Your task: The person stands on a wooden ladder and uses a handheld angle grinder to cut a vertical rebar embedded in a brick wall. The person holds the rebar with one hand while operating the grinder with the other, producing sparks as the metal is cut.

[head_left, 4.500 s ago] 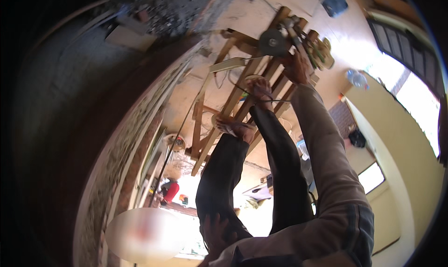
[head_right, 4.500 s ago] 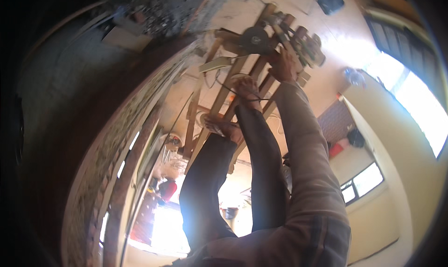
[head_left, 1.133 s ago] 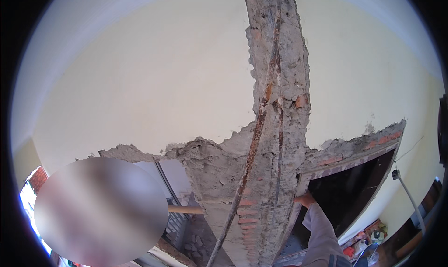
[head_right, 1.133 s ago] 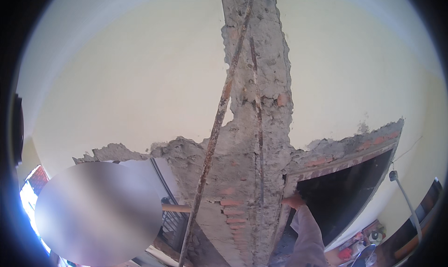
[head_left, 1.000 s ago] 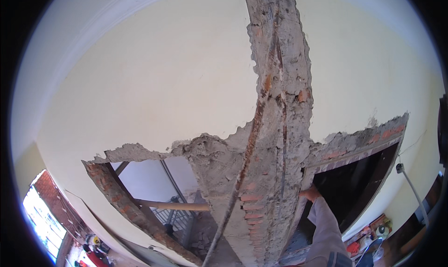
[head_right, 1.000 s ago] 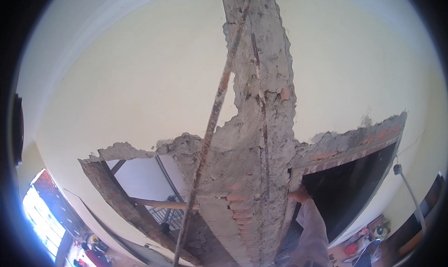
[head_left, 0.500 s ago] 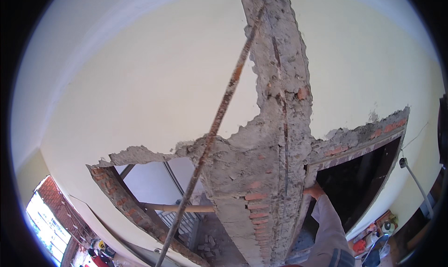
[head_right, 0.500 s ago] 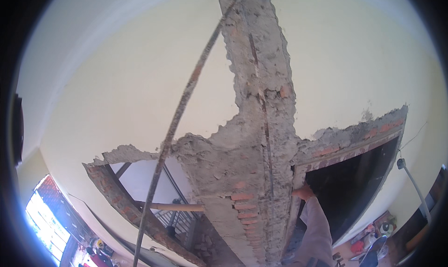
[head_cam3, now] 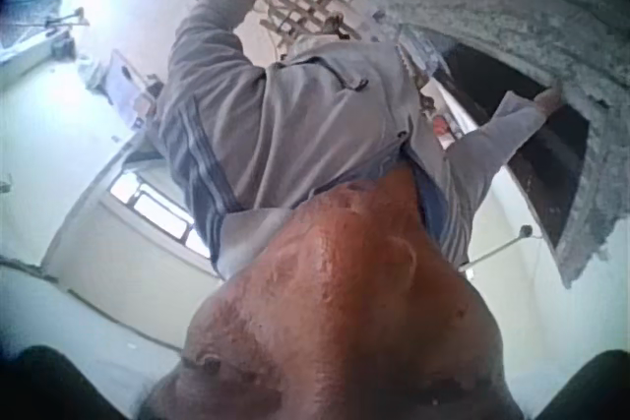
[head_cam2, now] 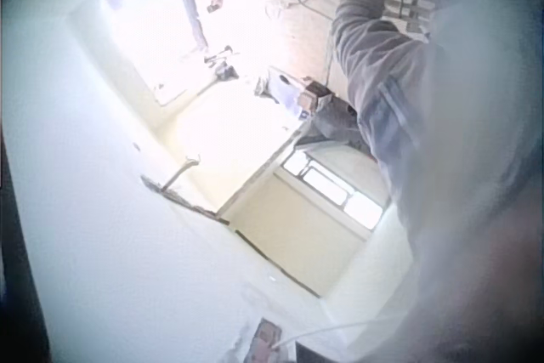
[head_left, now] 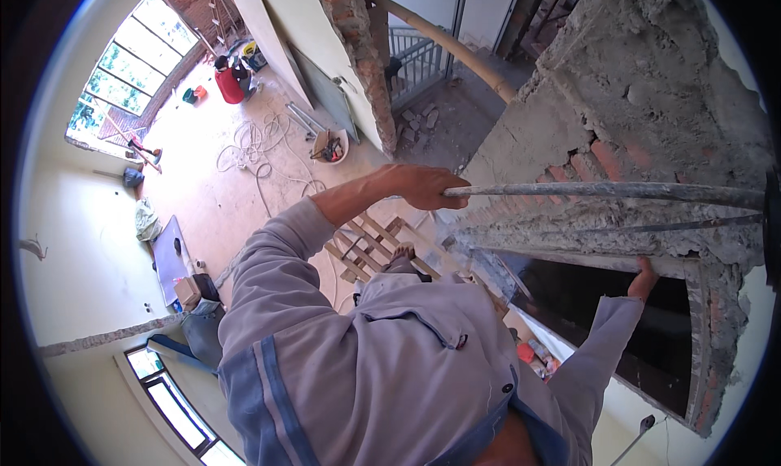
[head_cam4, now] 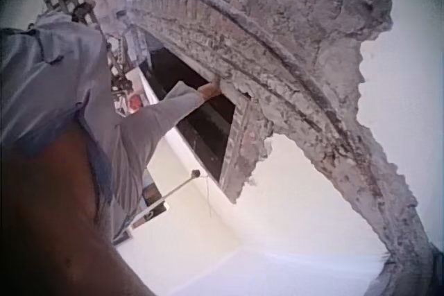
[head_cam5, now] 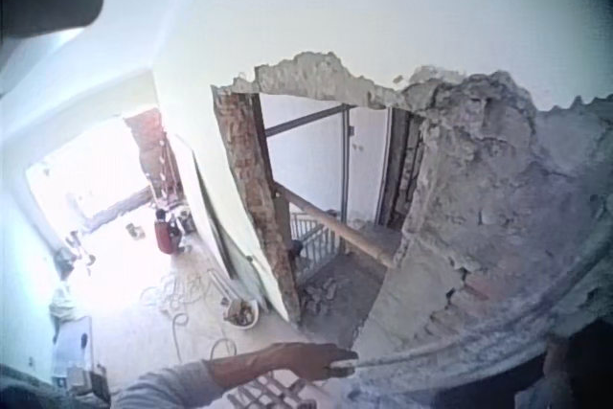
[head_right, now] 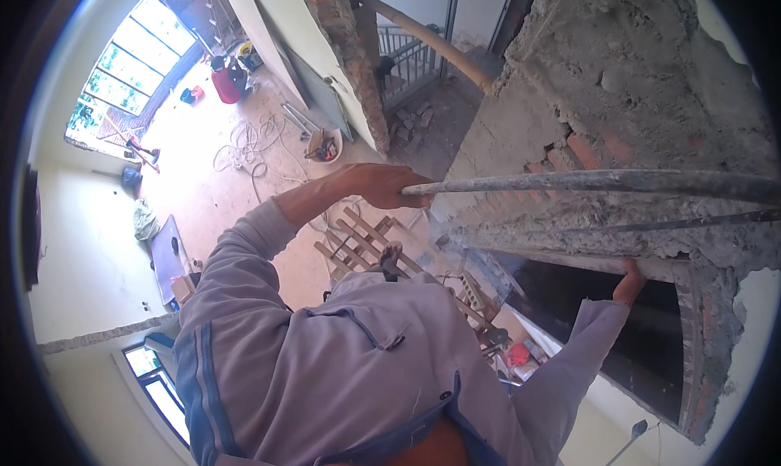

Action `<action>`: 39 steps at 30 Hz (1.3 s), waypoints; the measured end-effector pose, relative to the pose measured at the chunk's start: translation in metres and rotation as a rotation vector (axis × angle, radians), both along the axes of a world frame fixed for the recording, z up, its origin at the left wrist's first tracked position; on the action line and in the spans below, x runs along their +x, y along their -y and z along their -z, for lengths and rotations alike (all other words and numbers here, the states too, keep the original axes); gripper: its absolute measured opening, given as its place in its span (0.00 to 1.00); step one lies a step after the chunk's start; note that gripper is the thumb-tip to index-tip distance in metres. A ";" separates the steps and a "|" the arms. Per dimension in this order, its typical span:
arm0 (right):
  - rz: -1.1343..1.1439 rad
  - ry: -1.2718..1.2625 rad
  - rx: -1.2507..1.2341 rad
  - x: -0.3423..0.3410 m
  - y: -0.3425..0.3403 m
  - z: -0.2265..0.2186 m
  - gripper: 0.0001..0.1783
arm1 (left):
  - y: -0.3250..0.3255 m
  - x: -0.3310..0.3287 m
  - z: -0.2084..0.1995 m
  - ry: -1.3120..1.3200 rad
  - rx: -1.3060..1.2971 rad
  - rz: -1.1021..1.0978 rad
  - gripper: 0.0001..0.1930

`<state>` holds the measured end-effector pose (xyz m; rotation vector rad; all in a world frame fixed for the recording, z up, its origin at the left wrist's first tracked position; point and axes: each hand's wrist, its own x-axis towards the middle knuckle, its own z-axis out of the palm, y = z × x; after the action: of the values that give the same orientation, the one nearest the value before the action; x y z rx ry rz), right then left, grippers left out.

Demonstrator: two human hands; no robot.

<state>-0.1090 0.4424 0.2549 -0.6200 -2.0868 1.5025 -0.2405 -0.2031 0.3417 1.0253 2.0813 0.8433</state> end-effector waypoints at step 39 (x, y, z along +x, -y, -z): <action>-1.483 -0.984 -0.467 -0.125 0.614 -0.383 0.25 | 0.228 0.007 -0.077 -1.587 0.679 -1.556 0.15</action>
<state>-0.2338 -0.1716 0.6378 1.6114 -1.1793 2.2263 -0.2338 -0.4312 0.4185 -0.2648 4.2134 1.8565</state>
